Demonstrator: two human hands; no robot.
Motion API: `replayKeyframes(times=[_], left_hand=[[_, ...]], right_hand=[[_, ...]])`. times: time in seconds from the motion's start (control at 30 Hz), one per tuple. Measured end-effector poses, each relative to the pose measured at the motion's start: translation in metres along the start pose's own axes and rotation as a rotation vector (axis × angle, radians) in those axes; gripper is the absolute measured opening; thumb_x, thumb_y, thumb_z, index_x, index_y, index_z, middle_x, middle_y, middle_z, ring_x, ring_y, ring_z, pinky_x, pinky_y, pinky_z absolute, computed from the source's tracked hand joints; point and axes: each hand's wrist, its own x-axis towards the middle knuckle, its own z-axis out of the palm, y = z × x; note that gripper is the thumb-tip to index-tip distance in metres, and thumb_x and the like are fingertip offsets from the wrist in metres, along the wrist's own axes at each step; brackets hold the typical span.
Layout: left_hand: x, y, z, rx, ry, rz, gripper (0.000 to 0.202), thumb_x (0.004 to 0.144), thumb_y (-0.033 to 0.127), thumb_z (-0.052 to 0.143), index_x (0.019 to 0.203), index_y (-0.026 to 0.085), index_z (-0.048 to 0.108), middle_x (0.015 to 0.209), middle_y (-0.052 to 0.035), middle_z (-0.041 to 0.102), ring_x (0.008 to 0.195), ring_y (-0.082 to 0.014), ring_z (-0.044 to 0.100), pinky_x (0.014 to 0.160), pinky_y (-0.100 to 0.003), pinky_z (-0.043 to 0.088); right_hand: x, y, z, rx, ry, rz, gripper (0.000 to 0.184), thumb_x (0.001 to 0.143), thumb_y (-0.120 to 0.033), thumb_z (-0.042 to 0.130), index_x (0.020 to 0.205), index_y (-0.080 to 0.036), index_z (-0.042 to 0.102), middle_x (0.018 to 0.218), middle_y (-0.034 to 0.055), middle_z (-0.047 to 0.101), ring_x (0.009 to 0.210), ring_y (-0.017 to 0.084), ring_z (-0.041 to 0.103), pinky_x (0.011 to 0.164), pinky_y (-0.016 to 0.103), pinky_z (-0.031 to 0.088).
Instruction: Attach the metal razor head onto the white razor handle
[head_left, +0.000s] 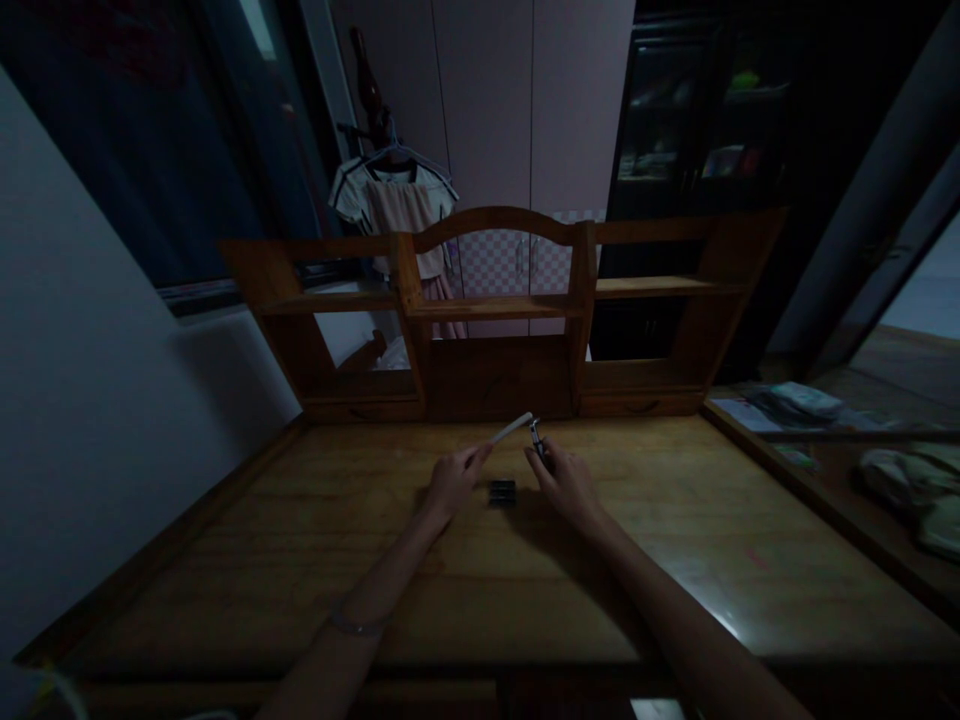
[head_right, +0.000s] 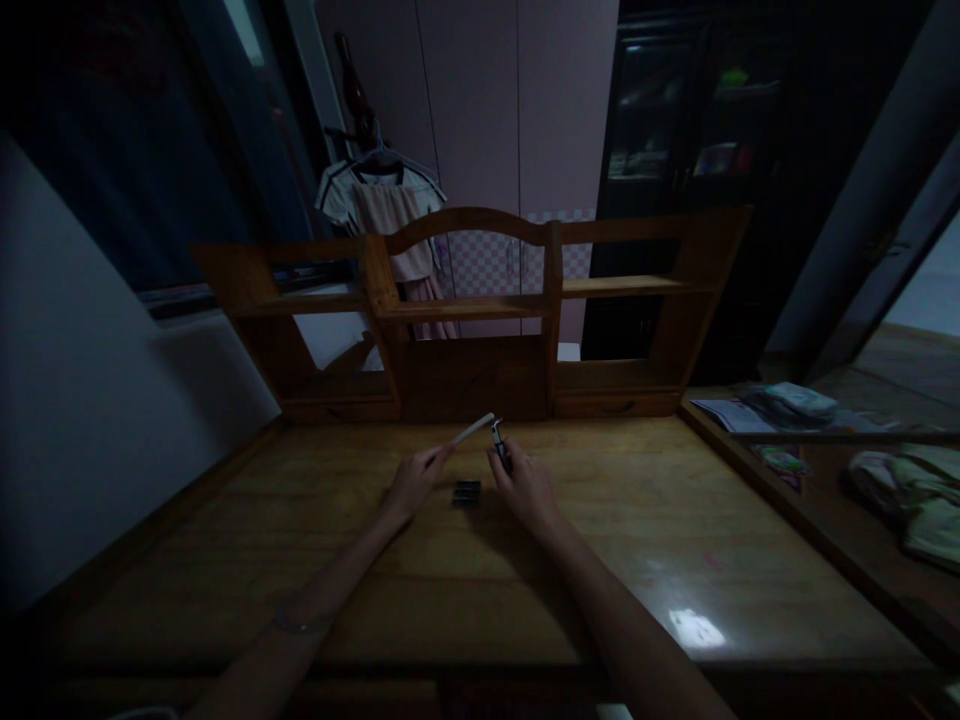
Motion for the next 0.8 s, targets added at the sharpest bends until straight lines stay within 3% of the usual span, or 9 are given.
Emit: replayKeyframes(times=[0.23,0.47,0.8], left_hand=[[0.002,-0.006,-0.001,0.026,0.037,-0.035,0.055,0.092,0.056,0.035,0.081,0.013,0.068,0.062,-0.0001,0.054,0.060,-0.0139,0.049,0.056,-0.023,0.028],[0.002,-0.003,0.001,-0.018,0.028,-0.031,0.054,0.091,0.056,0.036,0.090,0.014,0.070,0.069,-0.0019,0.060,0.066,-0.0155,0.054,0.060,-0.022,0.033],[0.004,-0.005,-0.001,-0.005,0.037,-0.048,0.053,0.090,0.056,0.037,0.084,0.014,0.068,0.067,-0.0027,0.060,0.064,-0.0161,0.053,0.059,-0.023,0.033]], right_hand=[[0.000,0.000,-0.001,0.006,-0.034,0.007,0.031,0.095,-0.044,0.036,0.087,-0.020,0.055,0.070,0.0020,0.063,0.060,0.015,0.058,0.055,0.024,0.029],[0.001,0.003,0.005,0.005,-0.045,0.051,0.032,0.094,-0.045,0.038,0.086,-0.020,0.056,0.070,0.0025,0.063,0.060,0.016,0.057,0.056,0.024,0.031],[0.001,0.006,0.009,0.034,-0.041,0.056,0.032,0.095,-0.043,0.037,0.092,-0.020,0.058,0.075,0.0044,0.066,0.066,0.018,0.062,0.058,0.025,0.035]])
